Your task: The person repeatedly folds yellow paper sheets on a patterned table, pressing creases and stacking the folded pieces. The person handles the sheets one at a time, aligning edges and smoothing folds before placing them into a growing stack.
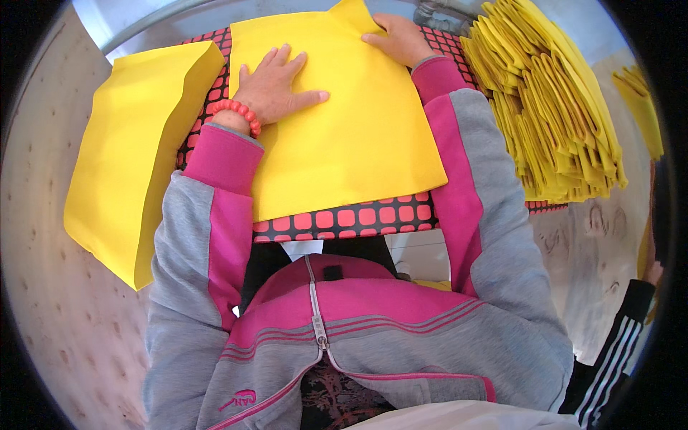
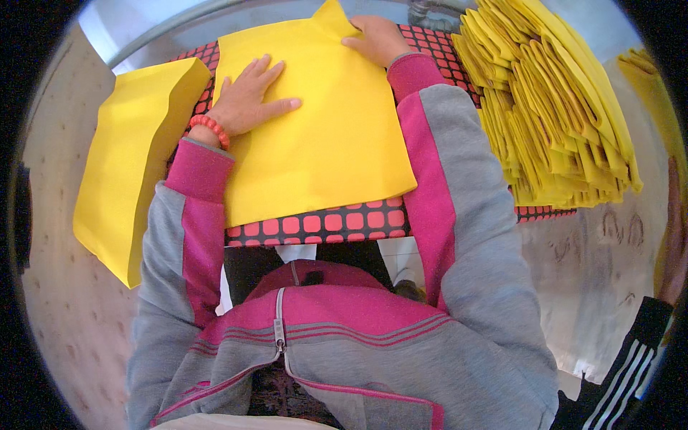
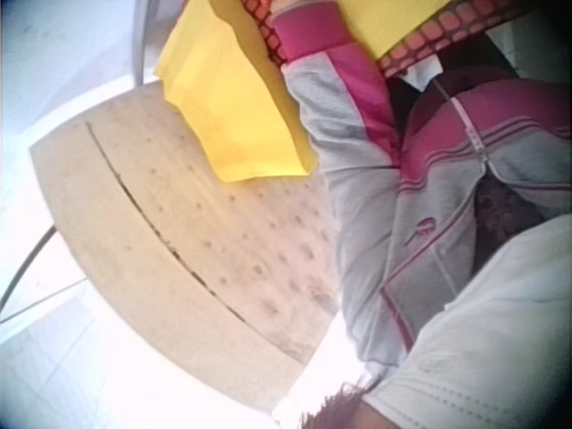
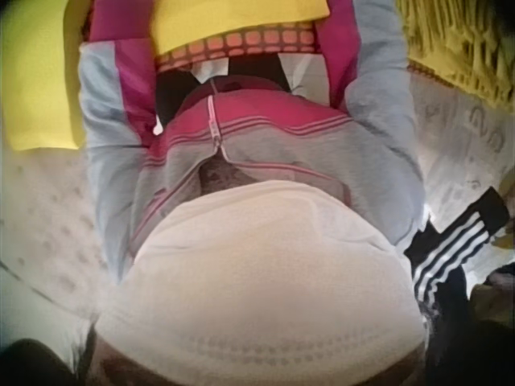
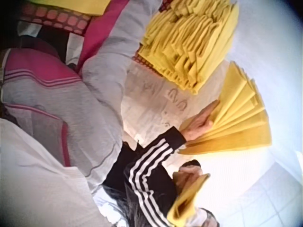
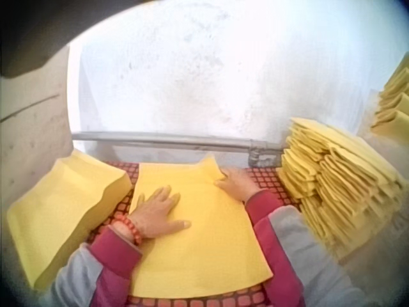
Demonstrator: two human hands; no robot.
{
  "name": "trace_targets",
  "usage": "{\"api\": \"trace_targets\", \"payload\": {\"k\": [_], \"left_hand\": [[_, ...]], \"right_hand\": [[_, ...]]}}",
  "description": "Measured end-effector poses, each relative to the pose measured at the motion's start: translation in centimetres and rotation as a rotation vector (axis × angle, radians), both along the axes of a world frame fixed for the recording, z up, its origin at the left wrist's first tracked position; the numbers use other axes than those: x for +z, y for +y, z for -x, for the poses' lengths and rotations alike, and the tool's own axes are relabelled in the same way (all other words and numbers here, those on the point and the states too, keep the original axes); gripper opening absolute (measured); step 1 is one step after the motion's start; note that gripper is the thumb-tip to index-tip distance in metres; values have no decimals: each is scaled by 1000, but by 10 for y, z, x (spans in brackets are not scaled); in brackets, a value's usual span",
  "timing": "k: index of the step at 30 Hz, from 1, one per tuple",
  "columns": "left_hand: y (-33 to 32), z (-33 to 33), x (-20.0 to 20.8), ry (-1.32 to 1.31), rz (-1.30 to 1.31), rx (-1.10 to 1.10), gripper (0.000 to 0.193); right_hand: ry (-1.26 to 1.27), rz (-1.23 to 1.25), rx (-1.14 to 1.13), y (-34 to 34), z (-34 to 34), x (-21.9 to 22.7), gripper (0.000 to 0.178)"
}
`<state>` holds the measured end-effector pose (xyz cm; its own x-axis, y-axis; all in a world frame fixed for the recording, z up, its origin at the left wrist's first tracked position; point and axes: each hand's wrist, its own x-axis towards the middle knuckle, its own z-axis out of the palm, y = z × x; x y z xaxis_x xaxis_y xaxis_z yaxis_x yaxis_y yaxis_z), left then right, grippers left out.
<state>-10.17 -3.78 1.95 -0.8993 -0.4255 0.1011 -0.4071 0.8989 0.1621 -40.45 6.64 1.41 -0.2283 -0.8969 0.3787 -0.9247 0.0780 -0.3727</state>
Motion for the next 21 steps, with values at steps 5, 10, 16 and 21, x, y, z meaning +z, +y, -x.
{"api": "trace_targets", "payload": {"k": [5, 10, 16, 21], "left_hand": [[0, -1, 4, -43, -21, 5, 101], [2, 3, 5, -61, -11, 25, 100], [3, 1, 7, -89, -5, 25, 101], [4, 1, 8, -75, -20, 20, 100]], "right_hand": [[-589, -114, 124, 19, 12, 1, 43], [-951, -175, 87, 37, 3, 2, 31], [-930, -159, -40, 66, -32, 15, 30], [-814, -111, -129, 75, -44, 11, 32]]}}
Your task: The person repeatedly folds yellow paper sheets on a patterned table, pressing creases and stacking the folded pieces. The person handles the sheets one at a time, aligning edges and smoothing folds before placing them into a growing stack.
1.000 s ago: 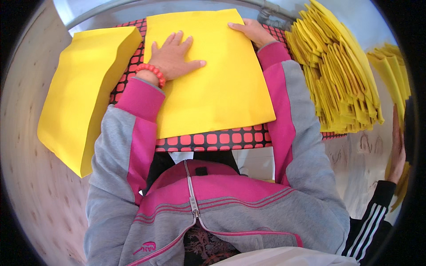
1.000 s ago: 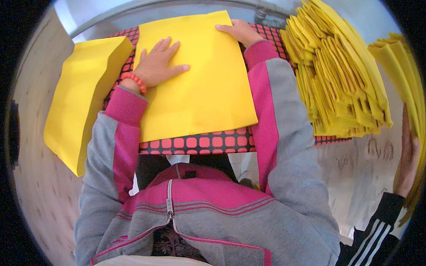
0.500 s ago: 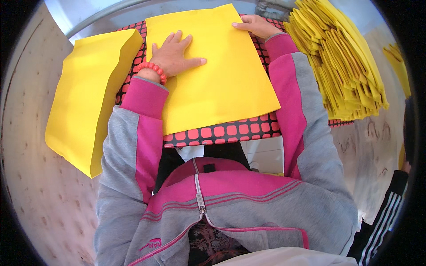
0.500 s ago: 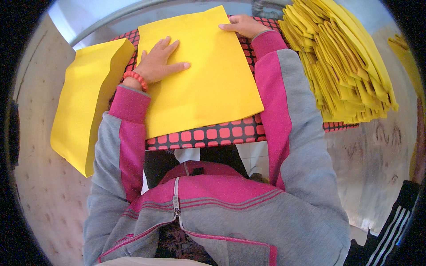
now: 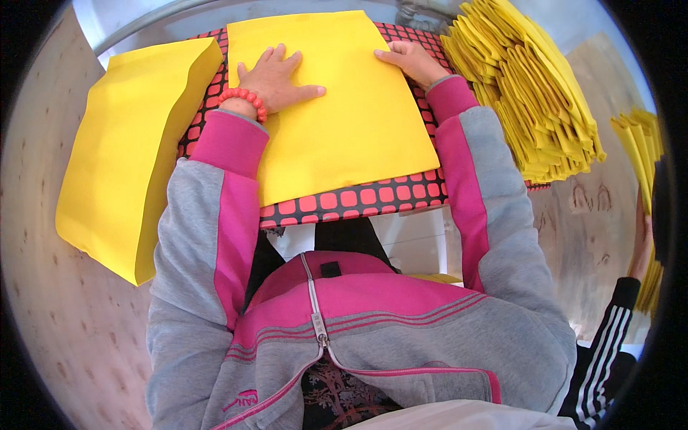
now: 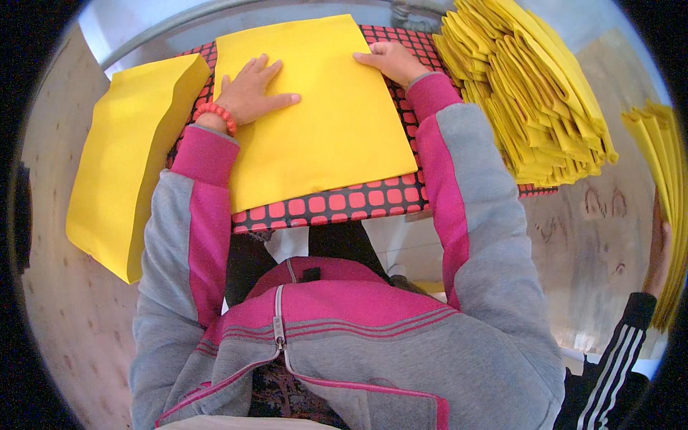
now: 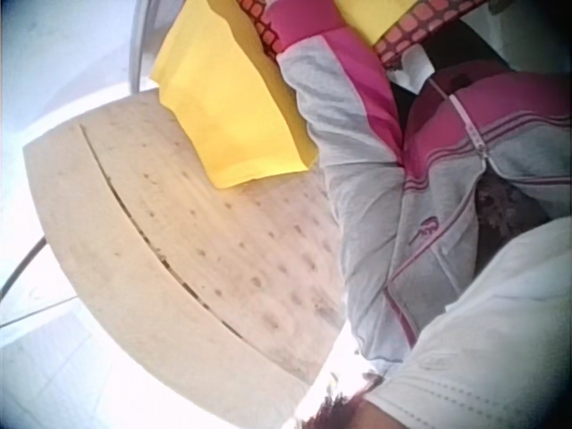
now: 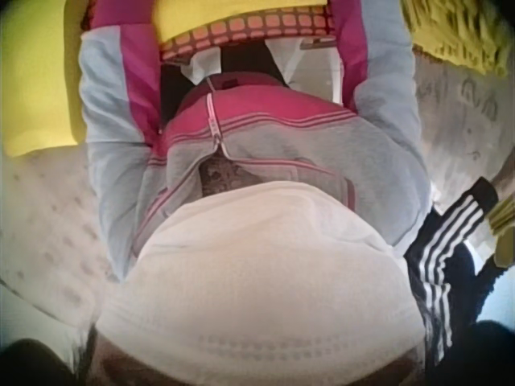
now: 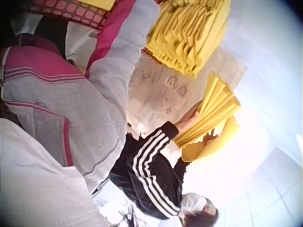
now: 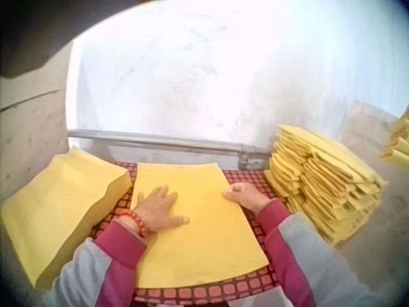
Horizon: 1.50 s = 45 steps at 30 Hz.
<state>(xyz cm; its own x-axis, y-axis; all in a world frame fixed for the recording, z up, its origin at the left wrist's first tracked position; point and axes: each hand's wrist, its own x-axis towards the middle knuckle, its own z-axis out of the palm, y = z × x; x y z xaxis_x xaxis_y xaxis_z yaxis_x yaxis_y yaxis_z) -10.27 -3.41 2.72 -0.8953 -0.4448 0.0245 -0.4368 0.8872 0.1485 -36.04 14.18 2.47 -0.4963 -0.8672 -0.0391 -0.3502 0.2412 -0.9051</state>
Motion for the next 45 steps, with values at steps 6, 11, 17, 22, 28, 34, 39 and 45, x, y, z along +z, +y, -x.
{"api": "trace_targets", "payload": {"k": [6, 11, 17, 22, 28, 34, 39, 45], "left_hand": [[3, -4, 4, 8, -15, 0, 98], [7, -4, 13, -63, -54, 2, 95], [7, -10, 23, -90, -92, -36, 93], [8, -9, 19, -72, -61, -27, 94], [6, -11, 16, -49, -69, -32, 95], [7, -11, 19, -85, -90, -27, 95], [8, -11, 21, -90, -73, -26, 94], [8, -12, 14, -44, -47, -10, 93]], "right_hand": [[280, 64, 17, -3, -1, -10, 28], [1164, 127, -6, -2, -25, -6, 14], [1390, 132, -6, 0, -60, 2, 13], [1276, 131, -8, 3, -61, 6, 14], [1211, 144, -7, 5, -57, 3, 14], [1162, 128, -19, 4, -56, 3, 17], [1119, 47, -14, 4, -54, 2, 19], [1149, 85, -19, 6, -56, 6, 25]]}}
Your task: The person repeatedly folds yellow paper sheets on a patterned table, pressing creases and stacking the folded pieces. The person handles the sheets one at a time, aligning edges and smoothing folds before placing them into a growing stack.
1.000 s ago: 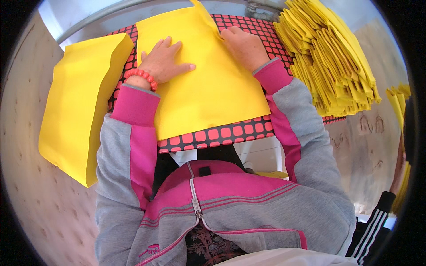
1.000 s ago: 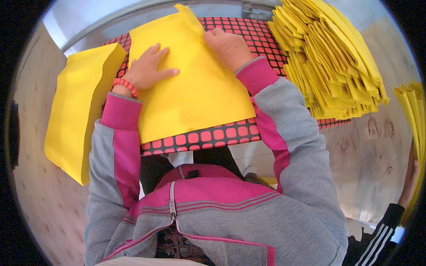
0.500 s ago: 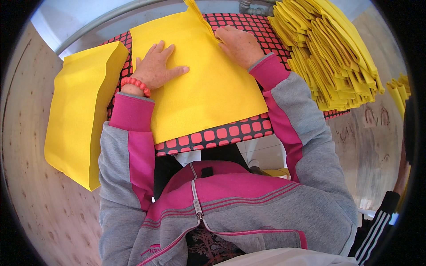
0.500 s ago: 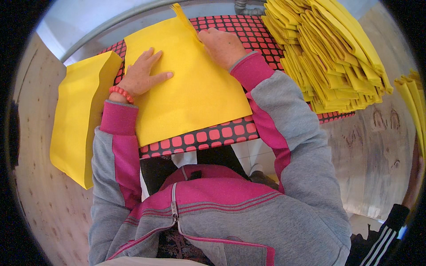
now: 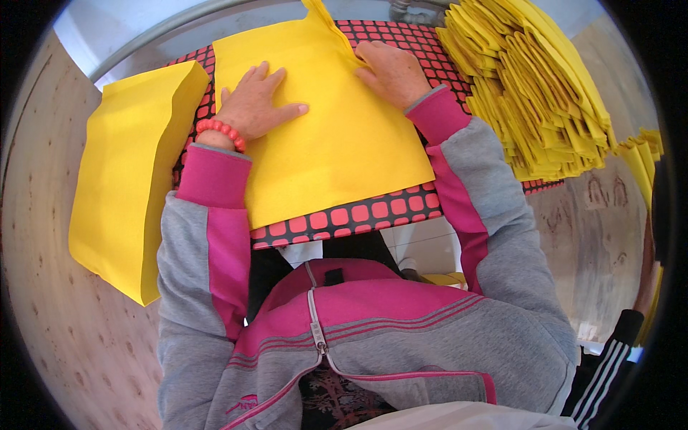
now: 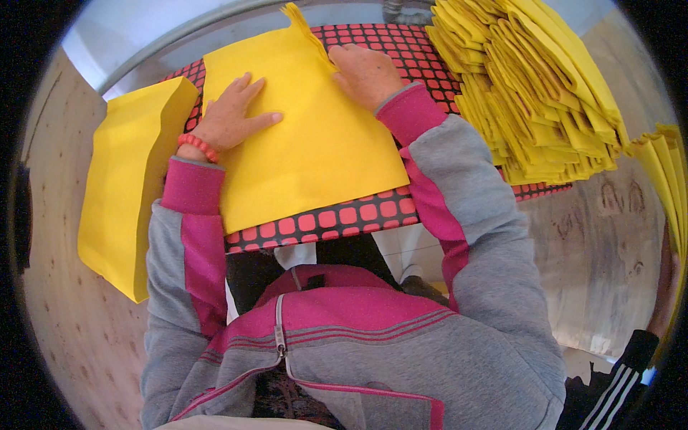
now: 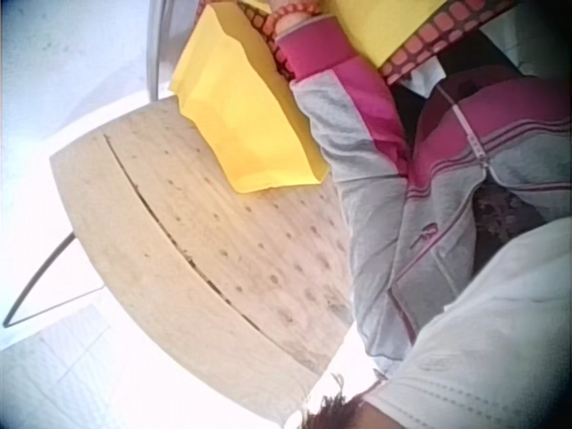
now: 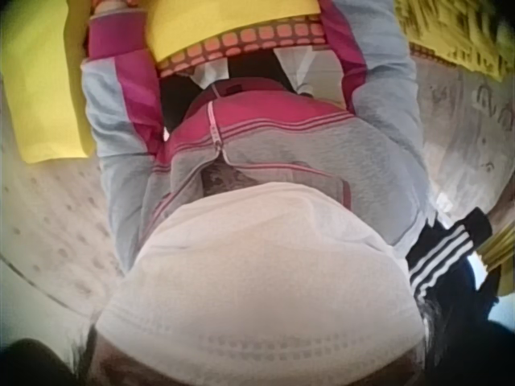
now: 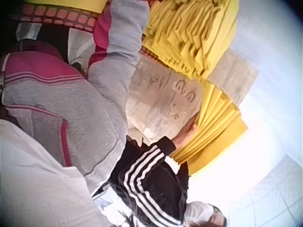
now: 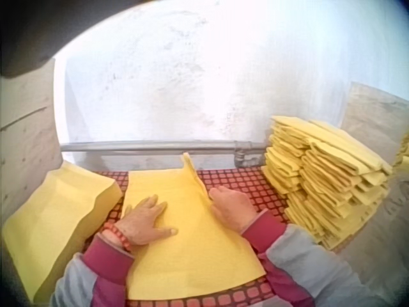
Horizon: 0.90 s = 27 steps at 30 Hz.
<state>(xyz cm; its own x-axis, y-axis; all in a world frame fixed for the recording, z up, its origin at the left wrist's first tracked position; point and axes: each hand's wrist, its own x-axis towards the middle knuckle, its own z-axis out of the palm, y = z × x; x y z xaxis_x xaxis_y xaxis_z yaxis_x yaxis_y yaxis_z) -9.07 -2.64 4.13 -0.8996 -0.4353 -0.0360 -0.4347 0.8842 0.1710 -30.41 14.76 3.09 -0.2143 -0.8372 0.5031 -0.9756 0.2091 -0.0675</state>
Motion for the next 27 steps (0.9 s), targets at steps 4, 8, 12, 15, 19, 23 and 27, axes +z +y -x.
{"api": "trace_targets", "payload": {"k": [4, 8, 12, 15, 19, 23, 27], "left_hand": [[-8, 2, -12, 22, 43, -32, 92], [-18, 3, -23, 91, 12, -44, 93], [-24, 6, -30, 159, 2, -140, 90], [-24, 3, -28, 166, -25, -123, 81], [-20, 1, -21, 109, 5, -91, 85], [-12, 0, -12, 61, 13, -58, 92], [-7, 1, -5, 40, 3, -55, 92]], "right_hand": [[-124, -5, -103, 1, 0, 5, 43], [-283, -14, -23, -5, 9, 2, 56], [-479, -7, -56, -6, 27, -10, 57], [-454, 8, -22, -4, 39, -15, 55], [-548, -53, 88, -4, 48, -12, 52], [-503, -144, 19, -3, 52, -11, 51], [-538, -116, 56, -1, 56, -18, 46]]}}
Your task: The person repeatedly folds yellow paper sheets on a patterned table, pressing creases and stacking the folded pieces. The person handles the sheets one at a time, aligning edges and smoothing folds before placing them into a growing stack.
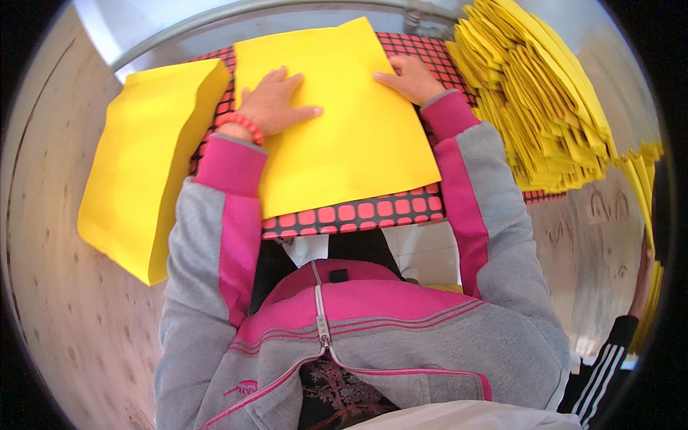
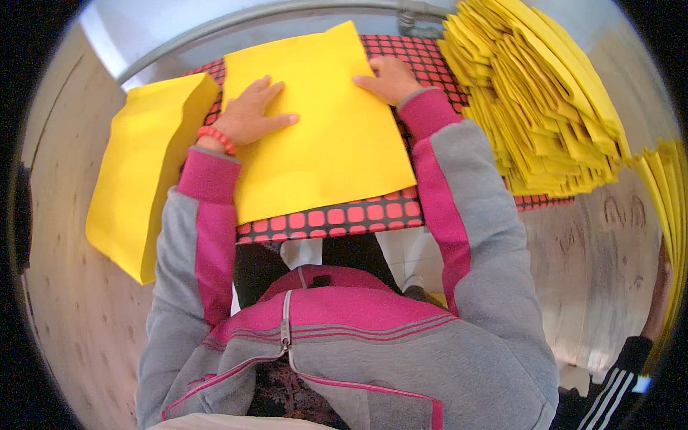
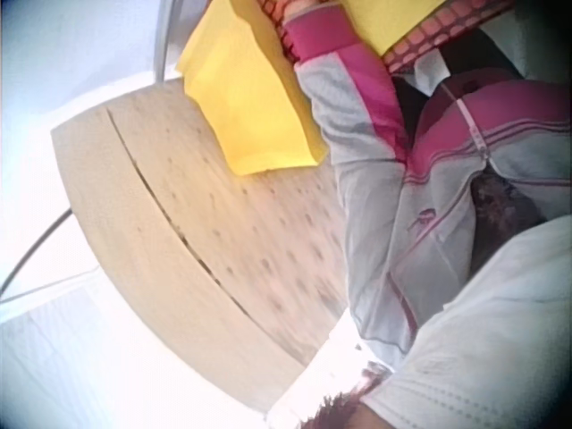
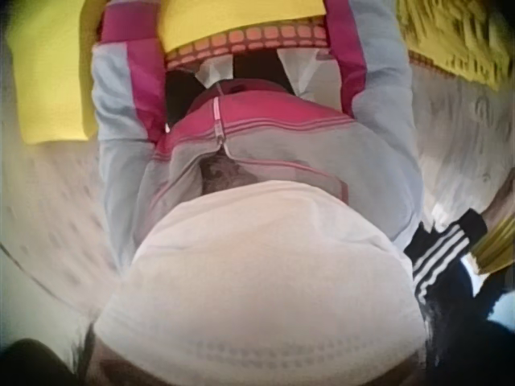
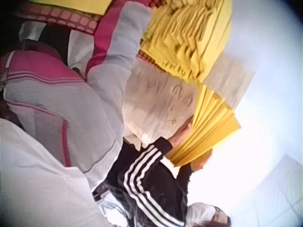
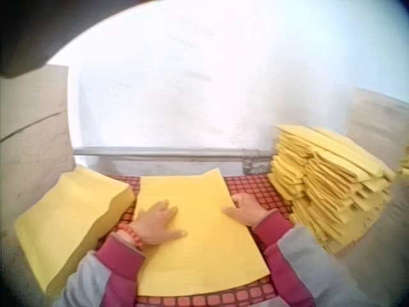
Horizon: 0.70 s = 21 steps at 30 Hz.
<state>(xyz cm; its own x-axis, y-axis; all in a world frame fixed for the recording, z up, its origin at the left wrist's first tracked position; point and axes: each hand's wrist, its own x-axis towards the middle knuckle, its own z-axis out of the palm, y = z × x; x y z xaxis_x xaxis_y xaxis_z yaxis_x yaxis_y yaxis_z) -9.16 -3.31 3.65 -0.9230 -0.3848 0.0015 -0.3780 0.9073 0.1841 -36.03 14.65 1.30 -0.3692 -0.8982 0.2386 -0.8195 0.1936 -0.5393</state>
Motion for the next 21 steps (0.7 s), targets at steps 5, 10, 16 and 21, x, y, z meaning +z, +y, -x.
{"api": "trace_targets", "payload": {"k": [5, 10, 16, 21], "left_hand": [[-4, -5, 0, 26, -43, -30, 90], [-7, 1, -6, 65, -79, 7, 83], [-9, 7, -11, 35, 17, -4, 86], [-15, 17, -21, 118, 117, -137, 47]], "right_hand": [[-45, 33, -18, -6, 5, -10, 43], [-148, 8, -33, -4, 17, -14, 38], [253, 122, -97, 28, -49, 37, 33], [-363, 186, 199, 130, -194, 65, 15]]}}
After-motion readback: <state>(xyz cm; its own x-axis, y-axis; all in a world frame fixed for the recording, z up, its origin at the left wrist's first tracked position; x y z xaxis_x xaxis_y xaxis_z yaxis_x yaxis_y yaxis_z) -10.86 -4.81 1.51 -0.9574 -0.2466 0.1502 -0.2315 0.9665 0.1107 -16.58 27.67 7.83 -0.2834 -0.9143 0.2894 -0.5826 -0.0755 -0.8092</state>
